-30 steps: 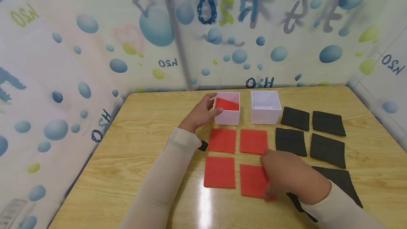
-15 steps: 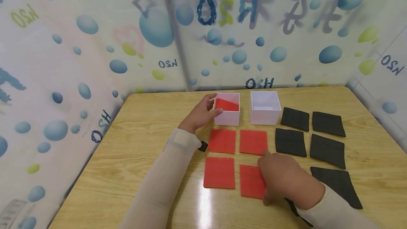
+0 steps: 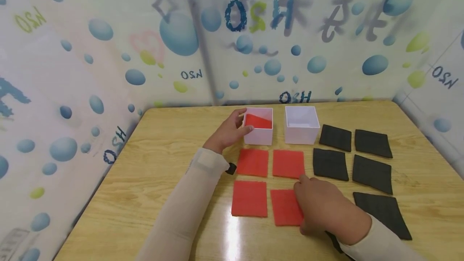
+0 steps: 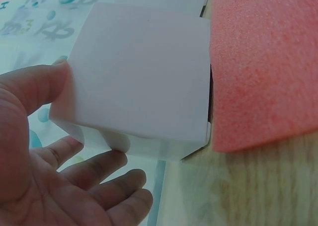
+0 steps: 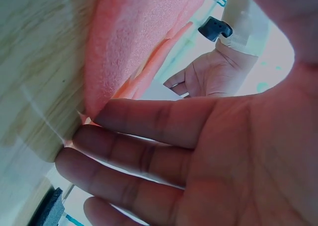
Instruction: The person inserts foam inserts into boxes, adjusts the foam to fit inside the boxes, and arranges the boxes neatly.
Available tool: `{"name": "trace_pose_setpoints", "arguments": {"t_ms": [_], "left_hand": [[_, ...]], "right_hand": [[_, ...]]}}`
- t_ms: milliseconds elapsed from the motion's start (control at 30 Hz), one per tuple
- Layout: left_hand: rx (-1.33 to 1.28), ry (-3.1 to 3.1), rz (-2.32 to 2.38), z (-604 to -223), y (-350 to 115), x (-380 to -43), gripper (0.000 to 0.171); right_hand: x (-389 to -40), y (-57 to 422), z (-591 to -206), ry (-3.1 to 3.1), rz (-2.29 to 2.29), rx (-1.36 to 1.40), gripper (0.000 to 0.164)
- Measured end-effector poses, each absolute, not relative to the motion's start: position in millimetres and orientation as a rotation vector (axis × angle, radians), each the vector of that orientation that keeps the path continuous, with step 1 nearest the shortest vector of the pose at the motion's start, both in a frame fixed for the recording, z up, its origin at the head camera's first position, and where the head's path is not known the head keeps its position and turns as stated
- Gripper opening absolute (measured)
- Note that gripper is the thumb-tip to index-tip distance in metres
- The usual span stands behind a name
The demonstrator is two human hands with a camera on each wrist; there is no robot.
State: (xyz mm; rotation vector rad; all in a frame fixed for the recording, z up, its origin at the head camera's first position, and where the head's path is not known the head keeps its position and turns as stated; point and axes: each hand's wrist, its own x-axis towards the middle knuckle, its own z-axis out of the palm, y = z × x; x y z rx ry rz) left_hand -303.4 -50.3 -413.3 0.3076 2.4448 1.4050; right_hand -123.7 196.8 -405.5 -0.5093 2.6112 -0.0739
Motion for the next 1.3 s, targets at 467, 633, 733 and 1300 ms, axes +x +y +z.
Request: {"name": "trace_pose_setpoints", "arguments": {"t_ms": [467,633,733,1300], "left_hand": [[0.324,2.448,1.415,-414.1,-50.0,-302.5,0.075],[0.329,2.456,1.414,-414.2,-49.6,-302.4,0.075],[0.325,2.460,1.408,-414.4,-49.5,-302.5,0.075],[0.320,2.444,1.422,-414.2,-49.9,-302.1,0.075]], "right_hand": [[-123.4,199.4,-408.0,2.649,-0.099,-0.526,0.082],[-123.8,200.9,-407.8,2.662,-0.095,-0.558,0.081],[-124.7,200.9,-407.9,2.656,-0.104,-0.545,0.082],[-127.6,206.9,-403.5,2.596,-0.268,-0.425,0.075]]}}
